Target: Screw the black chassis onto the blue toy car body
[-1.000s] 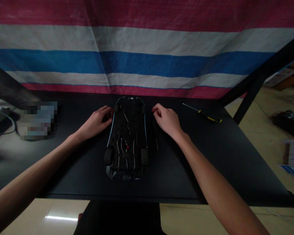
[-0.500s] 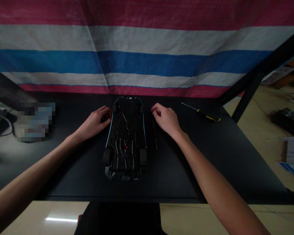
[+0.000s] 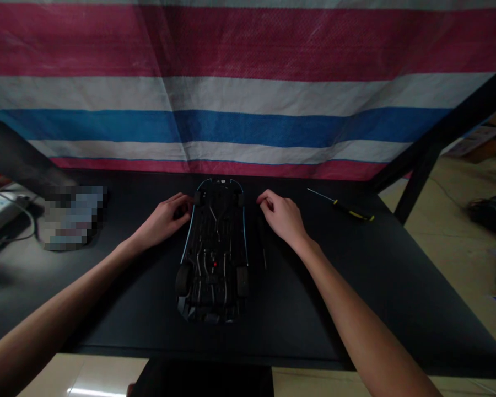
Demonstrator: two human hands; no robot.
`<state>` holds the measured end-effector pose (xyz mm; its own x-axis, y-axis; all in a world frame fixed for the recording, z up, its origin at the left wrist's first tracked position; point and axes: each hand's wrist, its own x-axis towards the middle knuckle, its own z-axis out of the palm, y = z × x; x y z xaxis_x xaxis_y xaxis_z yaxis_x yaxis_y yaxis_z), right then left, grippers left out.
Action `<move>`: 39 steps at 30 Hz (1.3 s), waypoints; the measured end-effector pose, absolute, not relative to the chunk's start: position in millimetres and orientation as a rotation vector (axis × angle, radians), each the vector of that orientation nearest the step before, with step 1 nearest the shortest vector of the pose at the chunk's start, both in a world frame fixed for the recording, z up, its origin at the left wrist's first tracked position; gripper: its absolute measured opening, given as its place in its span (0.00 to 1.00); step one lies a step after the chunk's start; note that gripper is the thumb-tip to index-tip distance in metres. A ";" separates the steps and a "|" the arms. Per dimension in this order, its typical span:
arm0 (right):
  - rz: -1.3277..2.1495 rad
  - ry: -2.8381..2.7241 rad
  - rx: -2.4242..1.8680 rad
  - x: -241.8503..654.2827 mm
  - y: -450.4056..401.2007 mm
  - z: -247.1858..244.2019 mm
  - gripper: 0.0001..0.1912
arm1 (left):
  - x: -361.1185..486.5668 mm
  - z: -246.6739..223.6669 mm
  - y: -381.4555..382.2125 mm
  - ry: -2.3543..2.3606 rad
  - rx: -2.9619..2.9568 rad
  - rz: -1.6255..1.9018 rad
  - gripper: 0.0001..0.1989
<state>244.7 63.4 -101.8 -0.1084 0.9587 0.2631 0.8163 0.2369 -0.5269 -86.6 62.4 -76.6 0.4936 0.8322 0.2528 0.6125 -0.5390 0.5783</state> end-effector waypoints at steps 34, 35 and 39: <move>0.420 -2.322 -1.689 227.0 28.6 -57.4 0.08 | -8.3 14.7 33.4 0.915 2.770 0.141 0.28; 0.420 -2.312 -1.684 228.7 29.8 -55.4 0.08 | -7.9 14.5 34.2 0.930 2.771 0.128 0.29; 0.436 -2.209 -1.627 239.3 30.7 -36.5 0.07 | -8.1 9.1 37.2 0.959 2.763 0.165 0.29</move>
